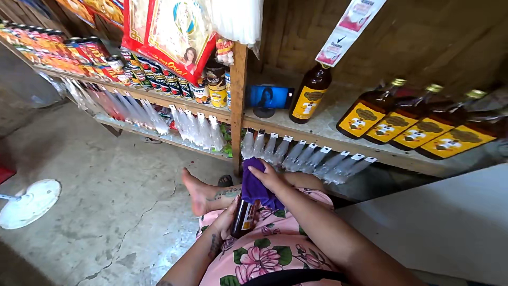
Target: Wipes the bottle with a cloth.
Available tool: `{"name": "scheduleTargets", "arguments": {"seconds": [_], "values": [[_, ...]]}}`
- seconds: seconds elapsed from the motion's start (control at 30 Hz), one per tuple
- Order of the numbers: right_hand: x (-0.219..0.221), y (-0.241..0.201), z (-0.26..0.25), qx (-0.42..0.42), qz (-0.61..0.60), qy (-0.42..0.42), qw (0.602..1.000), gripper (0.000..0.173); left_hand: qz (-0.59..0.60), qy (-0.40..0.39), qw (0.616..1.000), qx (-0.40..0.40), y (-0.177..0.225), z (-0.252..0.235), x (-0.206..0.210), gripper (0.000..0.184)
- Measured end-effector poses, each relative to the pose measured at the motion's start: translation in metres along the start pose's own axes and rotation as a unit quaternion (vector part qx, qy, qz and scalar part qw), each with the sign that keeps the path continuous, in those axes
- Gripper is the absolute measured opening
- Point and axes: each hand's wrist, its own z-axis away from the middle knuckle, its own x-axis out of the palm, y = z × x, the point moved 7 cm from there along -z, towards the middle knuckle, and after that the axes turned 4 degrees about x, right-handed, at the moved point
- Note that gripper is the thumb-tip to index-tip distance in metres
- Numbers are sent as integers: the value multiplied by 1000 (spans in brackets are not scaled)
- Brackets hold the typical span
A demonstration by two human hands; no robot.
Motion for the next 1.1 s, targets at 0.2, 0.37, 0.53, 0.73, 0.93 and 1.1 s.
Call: {"name": "scheduleTargets", "arguments": {"seconds": [0.2, 0.37, 0.53, 0.73, 0.93, 1.1], "values": [[-1, 1, 0, 4, -11, 1, 1000, 44, -10, 1, 1000, -5, -2, -2, -4, 76], [-1, 1, 0, 4, -21, -1, 1000, 44, 2, 2, 1000, -3, 0, -1, 0, 74], [-1, 2, 0, 2, -22, -1, 1000, 44, 2, 16, 1000, -14, -2, 0, -3, 76], [0, 3, -1, -9, -37, 2, 999, 43, -12, 22, 1000, -13, -1, 1, -3, 74], [3, 1, 2, 2, -45, -26, 999, 56, 2, 0, 1000, -3, 0, 1, -2, 72], [9, -1, 3, -23, -18, -84, 996, 78, 22, -38, 999, 9, -1, -1, -3, 75]]}}
